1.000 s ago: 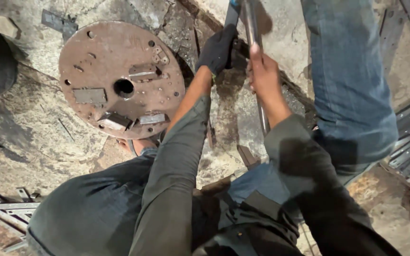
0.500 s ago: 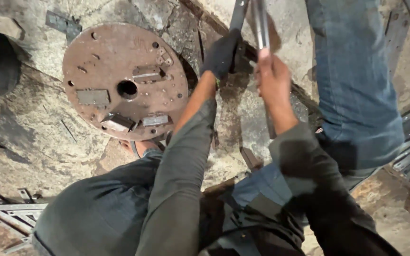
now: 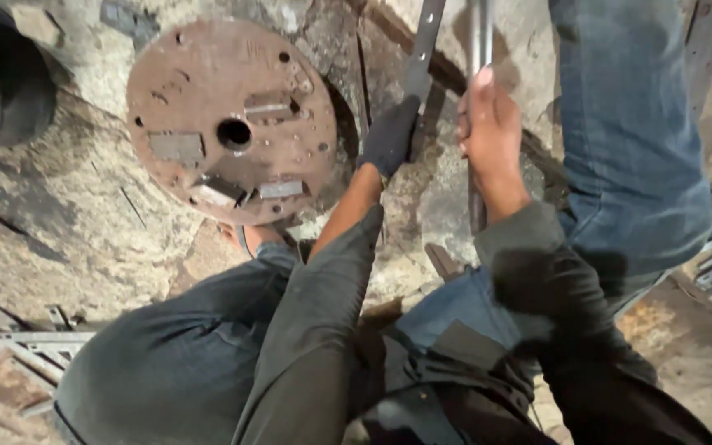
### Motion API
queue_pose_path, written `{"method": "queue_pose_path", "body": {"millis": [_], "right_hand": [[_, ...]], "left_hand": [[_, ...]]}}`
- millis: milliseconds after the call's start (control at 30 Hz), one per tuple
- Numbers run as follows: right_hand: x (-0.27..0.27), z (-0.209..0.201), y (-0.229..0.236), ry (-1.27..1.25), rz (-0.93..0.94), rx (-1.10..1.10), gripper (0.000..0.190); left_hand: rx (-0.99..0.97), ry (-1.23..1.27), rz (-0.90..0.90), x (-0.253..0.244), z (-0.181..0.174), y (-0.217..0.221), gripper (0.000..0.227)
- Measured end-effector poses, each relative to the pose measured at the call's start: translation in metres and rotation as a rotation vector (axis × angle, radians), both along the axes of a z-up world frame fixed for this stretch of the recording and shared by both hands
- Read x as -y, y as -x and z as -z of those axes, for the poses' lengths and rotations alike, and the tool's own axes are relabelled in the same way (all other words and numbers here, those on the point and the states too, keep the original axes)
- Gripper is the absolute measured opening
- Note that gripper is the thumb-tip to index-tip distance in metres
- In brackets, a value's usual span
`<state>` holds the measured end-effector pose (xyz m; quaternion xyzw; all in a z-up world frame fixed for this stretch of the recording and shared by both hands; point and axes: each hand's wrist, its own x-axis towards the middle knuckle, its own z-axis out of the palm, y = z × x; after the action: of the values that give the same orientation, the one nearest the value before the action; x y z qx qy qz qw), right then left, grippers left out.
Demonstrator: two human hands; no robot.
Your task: The person is assembling metal components by hammering metal strips into a circular jig or hub on the workshop floor.
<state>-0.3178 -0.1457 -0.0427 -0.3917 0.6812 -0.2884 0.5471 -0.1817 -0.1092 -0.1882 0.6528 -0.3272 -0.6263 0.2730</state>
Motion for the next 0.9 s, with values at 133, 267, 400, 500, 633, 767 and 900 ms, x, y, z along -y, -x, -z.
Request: {"method": "queue_pose_path", "body": {"millis": [133, 267, 400, 500, 633, 767, 900], "right_hand": [[-0.019, 0.004, 0.009, 0.162, -0.043, 0.119, 0.054], [-0.027, 0.03, 0.014, 0.02, -0.078, -0.077, 0.053], [-0.034, 0.02, 0.009, -0.117, -0.073, -0.142, 0.054], [-0.041, 0.019, 0.01, 0.133, -0.079, 0.057, 0.051], [-0.032, 0.018, 0.006, 0.192, -0.054, 0.09, 0.053], [-0.018, 0.031, 0.004, -0.008, -0.058, -0.008, 0.053], [-0.025, 0.017, 0.004, -0.005, -0.068, 0.01, 0.054]], "left_hand": [[0.021, 0.114, -0.07, -0.01, -0.002, -0.005, 0.067], [-0.081, 0.055, -0.095, -0.007, -0.014, -0.002, 0.066], [-0.193, -0.025, -0.14, 0.007, -0.014, -0.001, 0.064], [-0.178, -0.029, -0.102, 0.007, -0.025, -0.001, 0.065], [-0.173, -0.074, -0.091, 0.0, -0.021, -0.004, 0.066], [-0.03, 0.167, -0.003, -0.016, 0.029, 0.002, 0.061], [0.132, 0.491, 0.157, -0.037, 0.06, 0.004, 0.06]]}}
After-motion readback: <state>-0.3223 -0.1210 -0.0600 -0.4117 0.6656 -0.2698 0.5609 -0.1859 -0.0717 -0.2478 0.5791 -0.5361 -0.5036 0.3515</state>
